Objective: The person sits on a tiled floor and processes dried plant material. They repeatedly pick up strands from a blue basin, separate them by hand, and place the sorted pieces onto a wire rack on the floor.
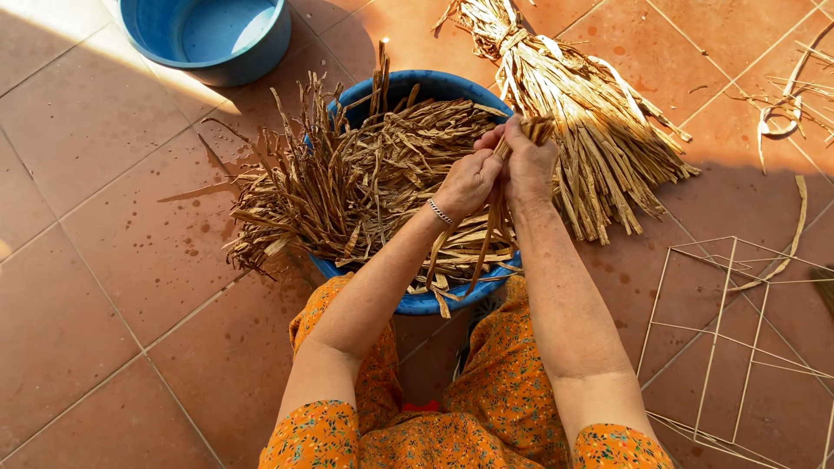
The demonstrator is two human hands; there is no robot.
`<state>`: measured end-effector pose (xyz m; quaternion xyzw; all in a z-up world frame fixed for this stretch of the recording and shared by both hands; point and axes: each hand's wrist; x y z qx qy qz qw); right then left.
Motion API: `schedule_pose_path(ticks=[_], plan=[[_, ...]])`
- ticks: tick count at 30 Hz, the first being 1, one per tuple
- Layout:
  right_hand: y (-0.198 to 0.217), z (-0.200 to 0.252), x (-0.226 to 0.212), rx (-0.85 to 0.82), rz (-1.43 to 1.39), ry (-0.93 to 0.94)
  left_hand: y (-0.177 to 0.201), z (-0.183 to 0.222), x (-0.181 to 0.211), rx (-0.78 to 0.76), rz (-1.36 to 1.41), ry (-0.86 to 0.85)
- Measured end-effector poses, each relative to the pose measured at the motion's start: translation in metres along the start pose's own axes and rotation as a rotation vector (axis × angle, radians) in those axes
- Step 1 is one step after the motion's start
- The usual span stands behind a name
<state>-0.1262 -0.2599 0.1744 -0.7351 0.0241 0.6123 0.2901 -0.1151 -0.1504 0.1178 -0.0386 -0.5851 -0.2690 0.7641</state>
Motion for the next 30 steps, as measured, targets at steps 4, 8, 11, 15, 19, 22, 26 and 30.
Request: schedule_pose_path(ticks=[4, 8, 11, 15, 19, 22, 26, 30], plan=[[0.012, -0.013, -0.008, 0.16, 0.052, -0.126, -0.007, 0.011, -0.003, -0.033, -0.006, -0.001], [0.046, -0.034, -0.006, 0.238, 0.083, -0.094, -0.026, 0.026, -0.009, -0.14, -0.116, -0.059], [0.077, -0.053, 0.007, 0.378, 0.024, -0.062, -0.037, 0.036, -0.014, -0.014, -0.159, -0.218], [0.117, -0.073, 0.02, 0.416, -0.021, -0.058, -0.036, 0.059, -0.018, -0.076, -0.249, -0.157], [0.154, -0.087, 0.02, 0.51, -0.097, 0.012, -0.03, 0.082, -0.027, -0.093, -0.29, -0.227], [0.18, -0.085, 0.022, 0.561, -0.103, 0.011, -0.032, 0.096, -0.036, -0.151, -0.349, -0.238], [0.201, -0.097, 0.02, 0.615, -0.098, 0.026, -0.019, 0.107, -0.039, -0.132, -0.342, -0.342], [0.251, -0.095, 0.01, 0.712, -0.007, 0.135, -0.016, 0.123, -0.038, -0.208, -0.475, -0.216]])
Point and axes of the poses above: each hand's wrist, its own z-axis away from the middle knuckle, its own y-axis out of the back of the hand, x = y × z, and after that the axes turned 14 degrees about y, right-handed
